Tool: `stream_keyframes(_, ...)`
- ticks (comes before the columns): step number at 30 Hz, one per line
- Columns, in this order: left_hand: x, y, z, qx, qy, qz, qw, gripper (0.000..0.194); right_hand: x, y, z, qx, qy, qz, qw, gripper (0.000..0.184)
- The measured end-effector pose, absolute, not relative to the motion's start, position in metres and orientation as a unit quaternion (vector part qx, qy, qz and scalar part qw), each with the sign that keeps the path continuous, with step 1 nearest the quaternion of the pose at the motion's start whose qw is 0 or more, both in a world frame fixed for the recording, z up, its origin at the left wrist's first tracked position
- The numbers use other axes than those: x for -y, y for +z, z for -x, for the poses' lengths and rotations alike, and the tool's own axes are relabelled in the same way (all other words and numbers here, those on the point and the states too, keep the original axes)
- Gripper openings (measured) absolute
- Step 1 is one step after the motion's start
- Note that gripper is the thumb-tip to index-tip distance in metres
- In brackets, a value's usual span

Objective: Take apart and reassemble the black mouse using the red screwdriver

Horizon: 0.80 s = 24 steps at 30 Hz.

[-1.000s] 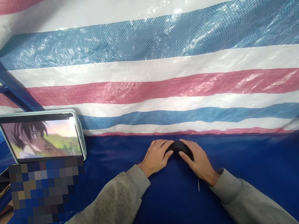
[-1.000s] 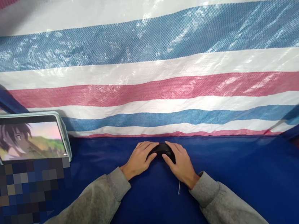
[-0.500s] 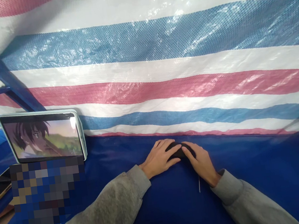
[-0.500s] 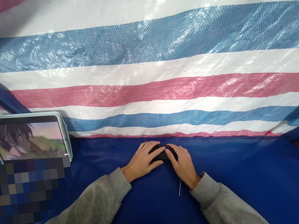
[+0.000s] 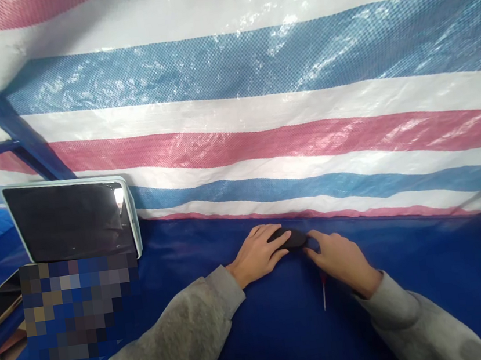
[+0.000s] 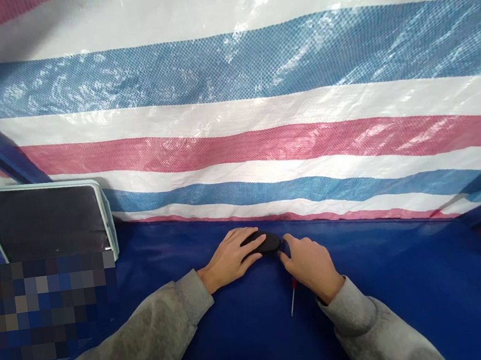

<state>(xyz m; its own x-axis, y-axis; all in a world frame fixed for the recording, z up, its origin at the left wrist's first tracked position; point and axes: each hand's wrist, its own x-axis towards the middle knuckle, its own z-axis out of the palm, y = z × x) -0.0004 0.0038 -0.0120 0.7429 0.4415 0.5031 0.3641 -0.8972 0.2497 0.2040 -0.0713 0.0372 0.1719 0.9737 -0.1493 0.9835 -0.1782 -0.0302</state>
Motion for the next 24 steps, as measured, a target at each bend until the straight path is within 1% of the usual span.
stream_keyframes(4,-0.005,-0.015,0.001,-0.211,0.307,-0.926,0.065,0.038,0.074,0.039,-0.201,-0.638,-0.056,-0.765,0.069,0.036)
stream_keyframes(9,-0.004,-0.014,0.000,-0.210,0.318,-0.922,0.067,0.036,0.070,0.033,-0.211,-0.657,-0.048,-0.750,0.061,0.030)
stream_keyframes(11,-0.004,-0.014,0.000,-0.212,0.320,-0.921,0.066,0.036,0.066,0.036,-0.217,-0.668,-0.042,-0.743,0.023,0.028)
stream_keyframes(12,-0.004,-0.014,0.000,-0.212,0.320,-0.921,0.066,0.036,0.063,0.042,-0.220,-0.674,-0.034,-0.738,-0.010,0.028)
stream_keyframes(17,-0.004,-0.011,0.000,-0.218,0.325,-0.917,0.072,0.035,0.052,0.100,-0.217,-0.664,0.013,-0.711,-0.232,0.030)
stream_keyframes(19,-0.004,-0.010,0.000,-0.220,0.330,-0.915,0.078,0.034,0.050,0.123,-0.208,-0.655,0.044,-0.693,-0.299,0.029)
stream_keyframes(21,-0.004,-0.010,0.001,-0.220,0.331,-0.914,0.082,0.033,0.051,0.135,-0.199,-0.654,0.063,-0.679,-0.327,0.028)
stream_keyframes(24,-0.004,-0.010,0.001,-0.216,0.332,-0.914,0.085,0.033,0.052,0.131,-0.193,-0.668,0.094,-0.666,-0.318,0.027)
